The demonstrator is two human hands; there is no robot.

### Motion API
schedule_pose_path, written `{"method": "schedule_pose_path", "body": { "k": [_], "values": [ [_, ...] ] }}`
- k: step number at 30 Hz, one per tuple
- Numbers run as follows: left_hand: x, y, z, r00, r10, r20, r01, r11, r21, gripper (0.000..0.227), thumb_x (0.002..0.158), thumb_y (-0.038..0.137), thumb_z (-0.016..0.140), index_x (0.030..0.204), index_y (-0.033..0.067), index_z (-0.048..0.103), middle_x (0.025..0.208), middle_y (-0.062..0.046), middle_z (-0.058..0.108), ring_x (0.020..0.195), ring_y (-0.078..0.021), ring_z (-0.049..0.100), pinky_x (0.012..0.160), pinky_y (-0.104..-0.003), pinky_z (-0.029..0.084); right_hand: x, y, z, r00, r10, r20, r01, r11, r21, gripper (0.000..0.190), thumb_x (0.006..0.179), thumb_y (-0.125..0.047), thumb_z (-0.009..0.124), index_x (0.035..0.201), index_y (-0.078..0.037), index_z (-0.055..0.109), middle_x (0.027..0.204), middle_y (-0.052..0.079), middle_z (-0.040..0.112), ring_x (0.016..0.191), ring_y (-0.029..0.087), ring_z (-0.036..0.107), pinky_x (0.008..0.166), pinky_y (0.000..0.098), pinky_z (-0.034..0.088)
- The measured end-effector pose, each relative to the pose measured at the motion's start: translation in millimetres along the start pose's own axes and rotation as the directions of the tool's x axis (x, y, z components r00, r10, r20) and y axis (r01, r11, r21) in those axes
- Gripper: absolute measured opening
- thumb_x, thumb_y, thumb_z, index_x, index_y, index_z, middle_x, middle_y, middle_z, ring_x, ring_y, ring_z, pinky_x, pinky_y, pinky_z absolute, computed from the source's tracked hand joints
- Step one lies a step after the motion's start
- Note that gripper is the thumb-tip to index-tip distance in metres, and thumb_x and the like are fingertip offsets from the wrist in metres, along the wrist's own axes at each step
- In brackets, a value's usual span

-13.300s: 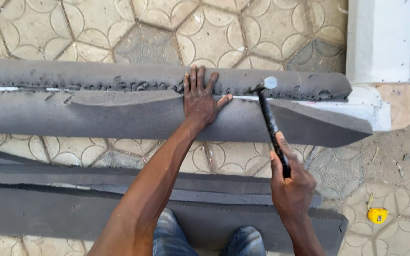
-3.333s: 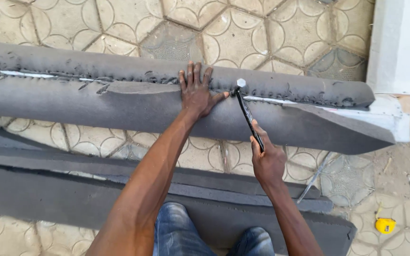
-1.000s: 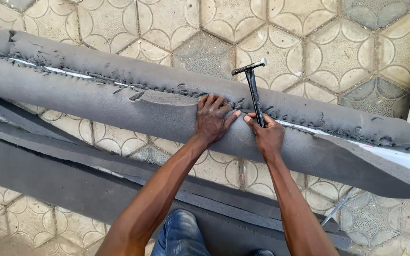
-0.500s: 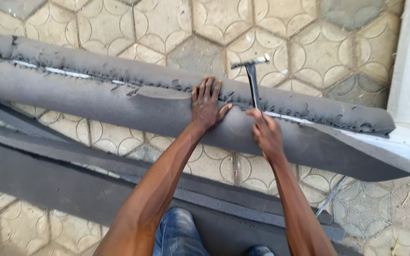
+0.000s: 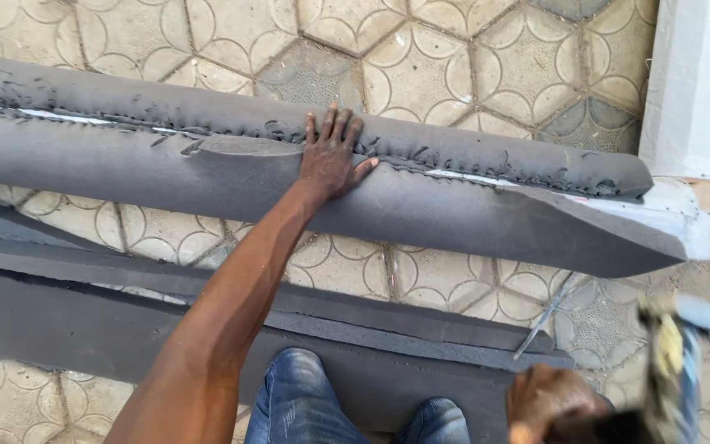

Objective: Hammering along a seam on a piece of grey foam padding to flatten or secure it

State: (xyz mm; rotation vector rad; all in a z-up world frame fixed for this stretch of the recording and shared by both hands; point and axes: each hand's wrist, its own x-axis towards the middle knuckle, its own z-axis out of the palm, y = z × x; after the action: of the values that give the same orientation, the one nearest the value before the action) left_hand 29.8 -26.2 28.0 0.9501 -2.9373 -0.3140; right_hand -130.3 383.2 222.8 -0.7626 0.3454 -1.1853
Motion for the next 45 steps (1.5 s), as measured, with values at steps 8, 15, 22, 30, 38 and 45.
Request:
{"method": "schedule_pose_path", "body": {
  "k": [8,15,22,30,38,45],
  "values": [
    [2,1,-6,0.999,-0.006,0.047,0.009,0.997,-0.074,0.078,0.098,0.068,0.052,0.149,0.0102,0.041,0.157,-0.018,0.037,0.152,-0.0397,0.024,0.121,-0.069,0.010,157,20,-17,0.319,-0.340,-0.885,-0.833,0.344,-0.433,0.056,0.102,-0.021,0.066,0.156,-0.022,0.053,0.109,0.032,0.072,0.078,0.039,0.074,0.056,0.0380,0.057],
    [-5,5,-9,0.999,0.005,0.049,-0.001,0.997,-0.076,0.075,0.101,0.063,0.052,0.151,0.0080,0.040,0.157,-0.019,0.036,0.151,-0.0417,0.025,0.120,-0.070,0.009,150,36,-18,0.470,-0.605,-0.642,-0.775,0.065,-0.628,0.048,0.098,-0.016,0.074,0.142,-0.031,0.067,0.112,0.017,0.077,0.079,0.041,0.074,0.055,0.0477,0.057],
    [3,3,-3,0.999,-0.003,0.043,0.007,0.996,-0.084,0.075,0.102,0.062,0.051,0.152,0.0078,0.039,0.158,-0.019,0.035,0.152,-0.0417,0.022,0.121,-0.070,0.008,166,37,-29,0.471,-0.558,-0.683,-0.752,0.151,-0.642,0.046,0.098,-0.014,0.071,0.142,-0.028,0.066,0.103,0.021,0.076,0.081,0.042,0.073,0.056,0.0500,0.055],
    [0,-2,6,0.996,0.008,0.090,-0.004,0.999,-0.043,0.083,0.101,0.066,0.038,0.157,0.0048,0.033,0.164,-0.018,0.031,0.154,-0.0417,0.018,0.120,-0.071,0.003,133,82,-66,0.543,-0.731,-0.413,-0.488,0.125,-0.864,0.040,0.102,-0.002,0.068,0.142,-0.003,0.059,0.134,0.016,0.070,0.059,0.007,0.064,0.051,0.0203,0.056],
    [5,-6,-2,0.989,0.004,0.150,0.007,0.997,-0.072,0.083,0.102,0.065,0.036,0.158,0.0041,0.029,0.165,-0.016,0.026,0.155,-0.0414,0.012,0.121,-0.070,-0.001,148,-9,15,0.471,-0.101,-0.876,-0.359,0.885,-0.295,0.066,0.098,-0.023,0.056,0.160,-0.009,0.039,0.050,-0.006,0.032,0.043,0.005,0.027,0.041,0.0262,0.022],
    [2,2,-5,0.983,-0.022,0.184,0.032,0.998,-0.054,0.084,0.101,0.066,0.034,0.159,0.0056,0.029,0.166,-0.014,0.026,0.155,-0.0396,0.015,0.121,-0.069,0.001,75,-9,20,0.963,-0.173,-0.205,0.227,0.934,0.276,0.048,0.108,-0.017,0.051,0.155,-0.008,0.046,0.055,0.008,0.034,0.038,0.022,0.031,0.035,0.0374,0.029]
  ]
}}
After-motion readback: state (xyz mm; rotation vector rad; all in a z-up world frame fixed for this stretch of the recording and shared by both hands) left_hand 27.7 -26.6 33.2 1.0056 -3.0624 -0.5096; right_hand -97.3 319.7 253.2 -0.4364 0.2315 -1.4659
